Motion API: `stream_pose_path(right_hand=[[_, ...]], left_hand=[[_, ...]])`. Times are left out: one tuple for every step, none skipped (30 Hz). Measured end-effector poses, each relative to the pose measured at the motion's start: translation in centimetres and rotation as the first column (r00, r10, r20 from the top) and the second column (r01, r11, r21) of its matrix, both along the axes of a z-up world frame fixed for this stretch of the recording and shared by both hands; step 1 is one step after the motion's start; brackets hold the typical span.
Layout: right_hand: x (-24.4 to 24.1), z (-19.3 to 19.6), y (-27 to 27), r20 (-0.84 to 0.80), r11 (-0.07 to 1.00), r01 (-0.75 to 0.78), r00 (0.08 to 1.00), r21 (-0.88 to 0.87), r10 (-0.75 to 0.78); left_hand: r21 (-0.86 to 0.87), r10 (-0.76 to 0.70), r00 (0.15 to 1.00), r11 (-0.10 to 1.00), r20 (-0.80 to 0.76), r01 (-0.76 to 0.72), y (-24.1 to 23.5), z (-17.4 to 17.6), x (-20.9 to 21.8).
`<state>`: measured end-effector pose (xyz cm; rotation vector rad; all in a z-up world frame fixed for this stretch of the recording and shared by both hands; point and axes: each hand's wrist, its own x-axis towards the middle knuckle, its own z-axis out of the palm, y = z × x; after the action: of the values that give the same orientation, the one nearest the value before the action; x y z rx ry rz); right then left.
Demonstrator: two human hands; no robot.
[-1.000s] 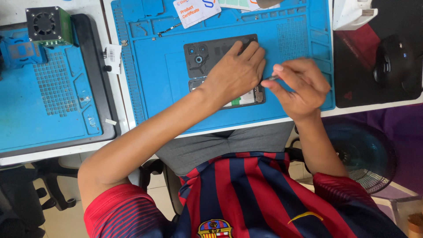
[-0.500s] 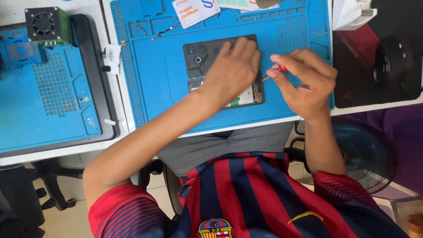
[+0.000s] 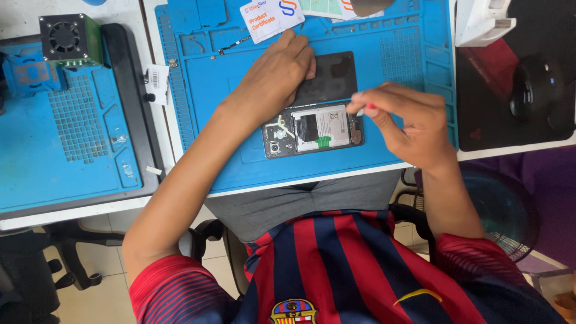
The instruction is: The person uses a screwdriver to remove screws from a disassembled smartphone placed on a blue anti-static mat. They carefully detach internal components, including a ribbon cable, and set them aside on the mat. The person continues to unscrew and separate parts of the phone's internal assembly throughout the clip.
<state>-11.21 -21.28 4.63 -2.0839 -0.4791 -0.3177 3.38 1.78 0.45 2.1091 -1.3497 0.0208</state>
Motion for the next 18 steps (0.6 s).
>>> stream_pose_path(right_hand=[[0.1, 0.0, 0.1, 0.046, 0.999, 0.033, 0.998, 0.003, -0.033], [0.2, -0.1, 0.2, 0.091, 0.998, 0.065, 0.994, 0.008, -0.066], [0.4, -0.2, 0.4, 0.136, 0.995, 0.094, 0.986, 0.015, -0.096], [0.5, -0.2, 0.5, 0.185, 0.990, 0.138, 0.974, -0.017, -0.132], [0.7, -0.2, 0.7, 0.233, 0.983, 0.180, 0.958, -0.045, -0.165], [0.9, -0.2, 0.8, 0.283, 0.972, 0.222, 0.939, -0.071, -0.194], [1.1, -0.2, 1.0, 0.318, 0.968, 0.238, 0.926, -0.079, -0.202], [1.4, -0.1, 1.0, 0.352, 0.963, 0.254, 0.912, -0.087, -0.208], [1.5, 0.1, 0.9, 0.386, 0.957, 0.274, 0.896, -0.095, -0.218], [1.7, 0.3, 0.8, 0.410, 0.960, 0.254, 0.893, -0.116, -0.187], [1.9, 0.4, 0.7, 0.433, 0.962, 0.237, 0.888, -0.136, -0.158], [2.0, 0.7, 0.7, 0.455, 0.963, 0.220, 0.882, -0.157, -0.128], [2.1, 0.9, 0.7, 0.473, 0.958, 0.225, 0.874, -0.180, -0.116], [2.2, 1.1, 0.7, 0.490, 0.952, 0.230, 0.865, -0.203, -0.104], [2.2, 1.2, 0.8, 0.506, 0.946, 0.233, 0.857, -0.224, -0.091], [2.3, 1.3, 0.9, 0.479, 0.950, 0.236, 0.871, -0.206, -0.112], [2.3, 1.4, 1.0, 0.451, 0.952, 0.240, 0.882, -0.188, -0.134], [2.4, 1.5, 1.0, 0.424, 0.954, 0.246, 0.893, -0.170, -0.155]], left_hand=[[-0.008, -0.011, 1.000, 1.000, -0.020, 0.011, 0.0, -0.1, 0.1], [-0.017, -0.022, 0.999, 1.000, -0.040, 0.021, 0.0, -0.2, 0.2], [-0.024, -0.030, 0.998, 0.999, -0.060, 0.028, 0.1, -0.3, 0.2], [-0.045, -0.038, 0.997, 0.998, -0.063, 0.035, 0.2, -0.4, 0.2], [-0.063, -0.043, 0.997, 0.997, -0.067, 0.039, 0.2, -0.6, 0.2], [-0.082, -0.049, 0.996, 0.996, -0.071, 0.043, 0.2, -0.7, 0.2], [-0.092, -0.051, 0.996, 0.995, -0.073, 0.045, 0.3, -0.8, 0.2], [-0.101, -0.054, 0.996, 0.994, -0.075, 0.046, 0.4, -0.8, 0.2], [-0.113, -0.061, 0.995, 0.992, -0.077, 0.053, 0.3, -0.8, 0.2], [-0.111, -0.056, 0.995, 0.993, -0.078, 0.047, 0.4, -0.8, 0.2], [-0.110, -0.051, 0.996, 0.993, -0.078, 0.043, 0.4, -0.7, 0.1], [-0.108, -0.047, 0.996, 0.993, -0.079, 0.038, 0.5, -0.6, 0.0], [-0.109, -0.040, 0.996, 0.994, -0.082, 0.031, 0.5, -0.5, -0.1], [-0.110, -0.033, 0.996, 0.994, -0.085, 0.024, 0.5, -0.3, -0.2], [-0.109, -0.025, 0.996, 0.994, -0.089, 0.015, 0.6, -0.1, -0.4], [-0.125, -0.023, 0.996, 0.992, -0.088, 0.012, 0.7, 0.1, -0.4], [-0.141, -0.023, 0.996, 0.990, -0.086, 0.011, 0.8, 0.4, -0.4], [-0.157, -0.023, 0.996, 0.988, -0.084, 0.009, 0.9, 0.6, -0.4]])
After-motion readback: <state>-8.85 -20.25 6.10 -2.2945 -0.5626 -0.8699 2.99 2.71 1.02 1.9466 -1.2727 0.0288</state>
